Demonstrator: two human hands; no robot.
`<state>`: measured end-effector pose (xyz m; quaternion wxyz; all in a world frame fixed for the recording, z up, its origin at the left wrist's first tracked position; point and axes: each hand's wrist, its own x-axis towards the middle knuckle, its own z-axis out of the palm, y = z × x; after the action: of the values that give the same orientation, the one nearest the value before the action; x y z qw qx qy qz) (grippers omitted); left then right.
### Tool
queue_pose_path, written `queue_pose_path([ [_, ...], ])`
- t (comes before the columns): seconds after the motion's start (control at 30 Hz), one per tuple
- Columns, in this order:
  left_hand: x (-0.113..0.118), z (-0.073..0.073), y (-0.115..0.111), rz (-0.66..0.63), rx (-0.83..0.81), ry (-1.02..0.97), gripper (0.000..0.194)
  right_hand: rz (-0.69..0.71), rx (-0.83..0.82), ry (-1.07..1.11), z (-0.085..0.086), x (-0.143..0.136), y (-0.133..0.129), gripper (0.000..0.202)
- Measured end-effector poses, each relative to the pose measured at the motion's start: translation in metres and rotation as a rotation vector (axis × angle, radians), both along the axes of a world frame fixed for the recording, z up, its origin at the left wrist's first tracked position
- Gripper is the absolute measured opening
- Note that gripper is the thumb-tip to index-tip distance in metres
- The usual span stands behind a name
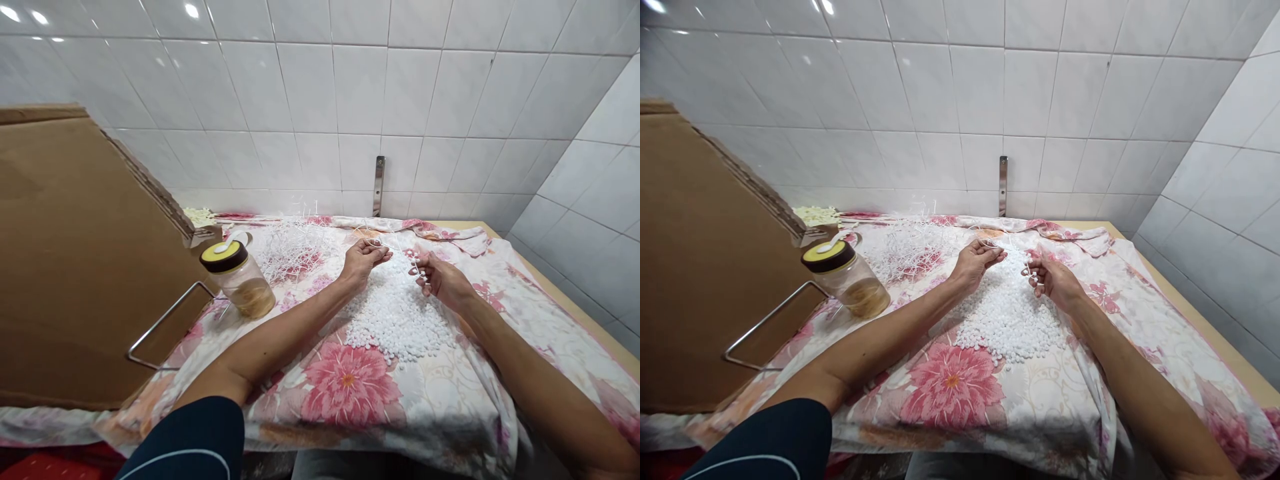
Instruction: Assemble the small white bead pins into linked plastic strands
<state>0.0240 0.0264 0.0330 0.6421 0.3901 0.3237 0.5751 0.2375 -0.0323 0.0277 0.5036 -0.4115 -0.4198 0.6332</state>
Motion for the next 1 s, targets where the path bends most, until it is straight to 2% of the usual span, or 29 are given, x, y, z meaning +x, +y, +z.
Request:
queue_pose_path([
  [0.1, 0.0, -0.002, 0.002, 0.024, 0.009, 0.014, 0.043, 0.07, -0.003, 0.04, 0.003, 0.001, -0.002, 0.055],
  [0.23, 0.003, -0.007, 0.0, 0.001, 0.033, 0.049, 0.042, 0.107, 0.074, -0.106, 0.002, -0.002, -0.009, 0.046],
  [0.43, 0.006, -0.004, -0.009, -0.081, 0.044, 0.099, 0.044, 0.026, 0.152, -0.183, 0.003, -0.008, -0.012, 0.044],
  [0.6, 0.003, 0.002, -0.017, -0.227, -0.007, 0.181, 0.044, -0.072, 0.173, -0.132, 0.008, -0.009, -0.012, 0.044],
  [0.8, 0.003, 0.006, -0.023, -0.404, -0.102, 0.079, 0.048, -0.037, 0.184, -0.158, 0.004, -0.011, -0.011, 0.041],
  [1.0, 0.007, -0.001, -0.025, -0.42, -0.075, 0.097, 0.054, -0.043, 0.191, -0.202, 0.004, -0.011, -0.011, 0.04],
])
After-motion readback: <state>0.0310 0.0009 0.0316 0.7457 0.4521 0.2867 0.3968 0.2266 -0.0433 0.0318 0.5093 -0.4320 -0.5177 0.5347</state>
